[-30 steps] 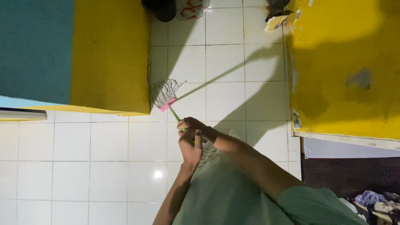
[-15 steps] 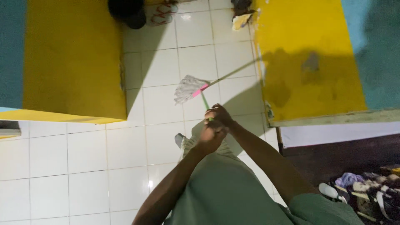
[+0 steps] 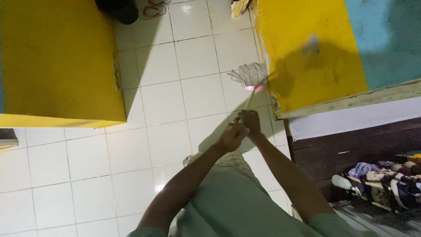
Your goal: Mopping a tiled floor in a hallway using a mop.
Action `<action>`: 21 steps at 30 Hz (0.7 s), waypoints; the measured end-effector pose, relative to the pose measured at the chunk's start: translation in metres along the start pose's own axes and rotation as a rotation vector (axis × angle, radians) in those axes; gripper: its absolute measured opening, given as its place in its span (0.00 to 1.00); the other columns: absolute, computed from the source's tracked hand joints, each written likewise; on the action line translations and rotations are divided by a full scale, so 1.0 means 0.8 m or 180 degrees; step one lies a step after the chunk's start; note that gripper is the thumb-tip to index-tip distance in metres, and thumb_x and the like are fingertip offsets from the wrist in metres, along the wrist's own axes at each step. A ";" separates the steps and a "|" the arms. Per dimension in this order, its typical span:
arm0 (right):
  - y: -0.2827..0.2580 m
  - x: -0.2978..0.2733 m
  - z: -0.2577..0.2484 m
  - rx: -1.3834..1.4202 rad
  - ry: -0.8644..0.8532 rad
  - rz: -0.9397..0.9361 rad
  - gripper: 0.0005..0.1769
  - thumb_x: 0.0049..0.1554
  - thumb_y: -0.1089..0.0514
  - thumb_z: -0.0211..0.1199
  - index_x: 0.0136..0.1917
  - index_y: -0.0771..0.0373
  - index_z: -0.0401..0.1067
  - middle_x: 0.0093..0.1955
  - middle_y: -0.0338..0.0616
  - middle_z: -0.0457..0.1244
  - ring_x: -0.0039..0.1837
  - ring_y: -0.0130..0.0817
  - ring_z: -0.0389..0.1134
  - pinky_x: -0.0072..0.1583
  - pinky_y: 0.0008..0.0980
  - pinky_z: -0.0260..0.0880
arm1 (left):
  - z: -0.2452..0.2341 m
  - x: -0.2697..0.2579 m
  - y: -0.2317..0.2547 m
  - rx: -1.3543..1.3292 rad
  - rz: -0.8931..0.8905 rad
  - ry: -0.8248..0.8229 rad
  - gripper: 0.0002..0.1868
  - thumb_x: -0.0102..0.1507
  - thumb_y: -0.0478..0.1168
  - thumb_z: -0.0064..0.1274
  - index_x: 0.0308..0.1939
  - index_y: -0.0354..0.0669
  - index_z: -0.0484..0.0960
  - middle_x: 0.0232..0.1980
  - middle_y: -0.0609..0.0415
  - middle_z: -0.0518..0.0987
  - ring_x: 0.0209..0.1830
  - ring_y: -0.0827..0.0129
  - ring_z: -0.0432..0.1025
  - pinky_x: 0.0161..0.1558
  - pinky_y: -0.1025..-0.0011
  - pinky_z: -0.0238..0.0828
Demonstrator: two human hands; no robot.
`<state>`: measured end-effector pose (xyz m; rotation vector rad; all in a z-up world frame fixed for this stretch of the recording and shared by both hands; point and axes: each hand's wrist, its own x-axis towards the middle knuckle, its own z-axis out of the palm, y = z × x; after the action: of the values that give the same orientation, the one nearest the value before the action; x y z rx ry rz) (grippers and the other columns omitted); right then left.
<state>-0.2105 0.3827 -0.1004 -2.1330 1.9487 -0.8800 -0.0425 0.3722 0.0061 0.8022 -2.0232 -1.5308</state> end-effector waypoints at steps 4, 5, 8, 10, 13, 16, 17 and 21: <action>-0.073 -0.008 0.022 0.0314 -0.0167 0.0160 0.09 0.51 0.52 0.68 0.35 0.57 0.74 0.39 0.41 0.68 0.43 0.40 0.70 0.52 0.43 0.69 | -0.049 -0.056 0.011 0.0008 0.0402 0.0122 0.17 0.70 0.41 0.49 0.29 0.35 0.73 0.25 0.45 0.69 0.25 0.58 0.65 0.32 0.59 0.63; -0.095 -0.009 0.033 0.0396 -0.0187 0.0191 0.10 0.52 0.53 0.67 0.34 0.59 0.72 0.38 0.42 0.66 0.42 0.40 0.69 0.50 0.41 0.69 | -0.066 -0.071 0.021 0.0169 0.0295 -0.0009 0.15 0.70 0.41 0.49 0.31 0.35 0.75 0.28 0.43 0.73 0.27 0.56 0.68 0.34 0.59 0.66; -0.159 -0.004 0.076 0.0587 -0.0199 0.0207 0.12 0.54 0.55 0.66 0.34 0.62 0.69 0.37 0.43 0.64 0.41 0.40 0.68 0.46 0.38 0.69 | -0.109 -0.119 0.033 0.0416 -0.0058 -0.0183 0.12 0.68 0.40 0.48 0.35 0.35 0.80 0.34 0.41 0.79 0.31 0.54 0.74 0.37 0.59 0.72; -0.197 -0.004 0.124 0.0709 -0.0198 0.0198 0.13 0.55 0.56 0.66 0.35 0.64 0.68 0.37 0.43 0.64 0.41 0.40 0.67 0.45 0.38 0.68 | -0.141 -0.159 0.035 0.0499 -0.0317 -0.0229 0.11 0.67 0.39 0.48 0.38 0.35 0.82 0.37 0.39 0.82 0.33 0.53 0.78 0.38 0.59 0.75; -0.237 -0.010 0.200 0.3043 -0.0586 0.0629 0.08 0.57 0.58 0.65 0.43 0.65 0.69 0.40 0.40 0.62 0.43 0.36 0.64 0.47 0.34 0.66 | -0.182 -0.218 0.044 0.0585 -0.0150 0.0203 0.11 0.65 0.38 0.48 0.42 0.35 0.83 0.40 0.37 0.83 0.38 0.46 0.78 0.43 0.56 0.76; -0.318 -0.004 0.223 0.3501 -0.0634 -0.0082 0.06 0.58 0.62 0.63 0.46 0.61 0.67 0.42 0.38 0.60 0.49 0.33 0.64 0.59 0.33 0.68 | -0.214 -0.281 0.051 0.0663 -0.0261 0.0633 0.11 0.64 0.37 0.49 0.41 0.34 0.84 0.39 0.34 0.81 0.40 0.40 0.76 0.44 0.53 0.74; -0.357 0.001 0.213 0.3146 -0.0454 -0.0660 0.07 0.59 0.63 0.63 0.48 0.62 0.66 0.44 0.42 0.61 0.51 0.36 0.64 0.62 0.36 0.67 | -0.217 -0.302 0.044 0.0757 -0.0372 0.0805 0.10 0.64 0.37 0.49 0.40 0.33 0.83 0.39 0.33 0.81 0.39 0.38 0.76 0.43 0.52 0.73; -0.445 -0.008 0.235 0.3702 -0.0893 -0.1201 0.10 0.60 0.65 0.63 0.54 0.64 0.65 0.49 0.45 0.61 0.53 0.39 0.65 0.61 0.39 0.65 | -0.225 -0.376 0.037 0.0801 -0.0818 0.1385 0.09 0.64 0.36 0.49 0.38 0.32 0.82 0.36 0.34 0.79 0.36 0.39 0.75 0.40 0.52 0.73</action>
<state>0.1924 0.3922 -0.0936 -1.6931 0.5665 -1.2377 0.2904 0.4649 0.0745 1.4061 -1.8514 -1.1055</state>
